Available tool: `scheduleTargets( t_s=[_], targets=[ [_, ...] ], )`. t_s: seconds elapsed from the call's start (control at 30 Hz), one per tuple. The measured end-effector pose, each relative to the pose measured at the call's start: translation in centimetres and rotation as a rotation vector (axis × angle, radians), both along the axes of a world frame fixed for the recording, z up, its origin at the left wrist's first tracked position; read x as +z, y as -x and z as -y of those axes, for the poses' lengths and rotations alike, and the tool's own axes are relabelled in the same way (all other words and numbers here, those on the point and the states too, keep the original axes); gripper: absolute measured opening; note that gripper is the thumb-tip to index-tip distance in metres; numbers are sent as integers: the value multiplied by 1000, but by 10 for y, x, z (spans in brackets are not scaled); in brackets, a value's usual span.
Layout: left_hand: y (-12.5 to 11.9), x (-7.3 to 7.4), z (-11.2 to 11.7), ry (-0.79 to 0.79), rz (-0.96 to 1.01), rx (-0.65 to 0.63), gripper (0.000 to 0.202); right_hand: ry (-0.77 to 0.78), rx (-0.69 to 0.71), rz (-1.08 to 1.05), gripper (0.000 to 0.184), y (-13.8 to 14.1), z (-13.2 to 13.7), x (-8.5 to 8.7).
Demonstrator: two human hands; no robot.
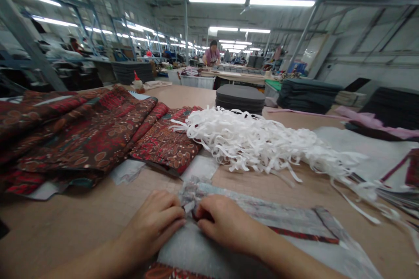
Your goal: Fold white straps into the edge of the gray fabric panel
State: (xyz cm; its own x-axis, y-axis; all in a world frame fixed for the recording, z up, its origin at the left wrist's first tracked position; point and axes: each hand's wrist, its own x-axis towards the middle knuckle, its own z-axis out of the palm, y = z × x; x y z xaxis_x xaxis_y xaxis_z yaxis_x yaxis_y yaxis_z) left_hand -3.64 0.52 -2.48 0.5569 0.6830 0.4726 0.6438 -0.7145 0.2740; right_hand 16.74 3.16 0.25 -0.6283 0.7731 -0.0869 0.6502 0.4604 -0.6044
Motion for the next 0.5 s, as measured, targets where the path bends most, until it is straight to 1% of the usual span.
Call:
scheduleTargets(
  t_s=[0.07,0.1,0.13,0.17,0.2,0.27,0.3,0.33,0.43,0.5],
  targets=[
    [-3,2,4,-90,-1,-174,18,38,51,-19,7,-3,-1,1],
    [-4,3,6,-113,0,-261,20,61,74,-24,10,-4,-2,1],
    [-5,3,7,-115,18,-314,20,84,94,-26,13,-5,-3,2],
    [-5,2,8,-90,55,-322,19,108,110,-30,18,-7,-4,2],
    [-6,0,8,-42,105,-283,16,132,120,-42,24,-8,-5,3],
    [-5,-4,7,72,236,-144,14,180,131,-95,35,-9,-7,6],
    [-5,-6,6,112,291,-93,16,209,140,-126,39,-9,-7,7],
    [-4,-7,7,133,322,-83,19,237,148,-148,41,-9,-8,8],
    [-3,-7,10,80,322,-208,26,324,147,-176,47,-8,-11,9],
    [-3,-5,13,45,281,-294,26,416,137,-251,56,-9,-13,7]
  ],
)
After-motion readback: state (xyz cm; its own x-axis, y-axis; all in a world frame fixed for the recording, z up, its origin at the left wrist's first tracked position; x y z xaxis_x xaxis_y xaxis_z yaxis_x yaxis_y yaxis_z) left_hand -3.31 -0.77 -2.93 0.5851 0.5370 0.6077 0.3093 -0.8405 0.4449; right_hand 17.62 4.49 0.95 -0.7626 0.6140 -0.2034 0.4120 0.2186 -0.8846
